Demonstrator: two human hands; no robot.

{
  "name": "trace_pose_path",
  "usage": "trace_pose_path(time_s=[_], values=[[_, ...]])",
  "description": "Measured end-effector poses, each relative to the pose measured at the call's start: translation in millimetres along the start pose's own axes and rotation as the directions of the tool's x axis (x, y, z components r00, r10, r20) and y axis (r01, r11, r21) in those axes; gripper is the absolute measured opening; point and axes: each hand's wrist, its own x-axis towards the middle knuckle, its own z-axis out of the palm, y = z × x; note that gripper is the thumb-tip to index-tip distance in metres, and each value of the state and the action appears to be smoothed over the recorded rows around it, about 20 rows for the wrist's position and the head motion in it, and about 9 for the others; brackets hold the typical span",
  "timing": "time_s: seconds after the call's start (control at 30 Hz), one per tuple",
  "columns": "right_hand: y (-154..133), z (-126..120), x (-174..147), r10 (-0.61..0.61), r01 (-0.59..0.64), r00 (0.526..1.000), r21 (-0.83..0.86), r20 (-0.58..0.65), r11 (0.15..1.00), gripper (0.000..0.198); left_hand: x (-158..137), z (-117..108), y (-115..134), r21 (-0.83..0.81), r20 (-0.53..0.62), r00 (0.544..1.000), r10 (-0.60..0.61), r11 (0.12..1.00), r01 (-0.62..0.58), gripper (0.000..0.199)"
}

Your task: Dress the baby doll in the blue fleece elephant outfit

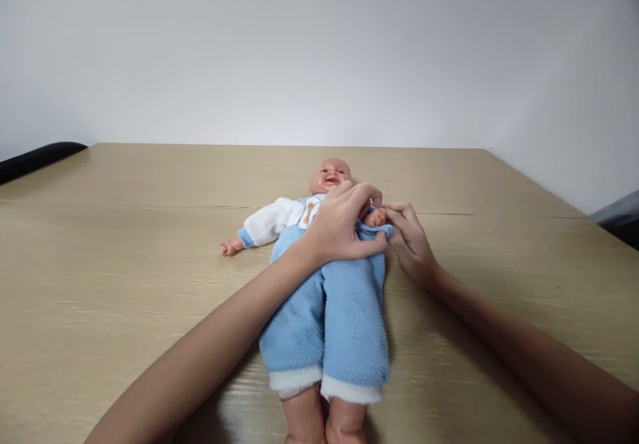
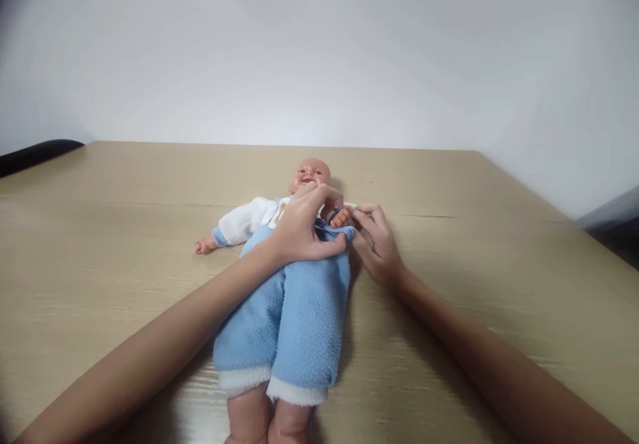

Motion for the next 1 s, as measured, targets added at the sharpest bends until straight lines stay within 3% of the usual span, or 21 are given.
trace_pose_path(time_s=[0.13,0.37,0.73,0.87,1.0], values=[[-6.8,-0.2,-3.4,-0.007,0.007,1.000,0.069,0.008,0.998,0.050,0.6,-3.0,0.5,-0.023,0.041,0.999,-0.023,0.999,0.024,0.028],[-7.1,-2.3,-3.7,-0.005,0.004,0.999,0.020,0.049,1.000,0.054,-1.7,-6.9,0.5,0.022,0.047,0.999,-0.021,1.000,0.020,0.028],[-3.5,1.5,-2.7,-0.162,0.162,0.986,-0.009,0.030,0.987,0.043,-1.7,-7.4,-1.7,0.041,-0.031,0.996,0.081,0.996,-0.080,0.020],[-5.8,4.9,-1.6,-0.226,0.226,0.973,0.002,0.050,0.974,0.037,7.4,-6.0,4.2,-0.036,-0.004,0.996,-0.090,0.995,0.089,0.011],[-11.5,5.6,-1.5,-0.215,0.216,0.975,-0.009,0.061,0.976,0.021,17.1,-2.9,-4.0,-0.219,0.106,0.943,-0.315,0.918,0.331,0.003]])
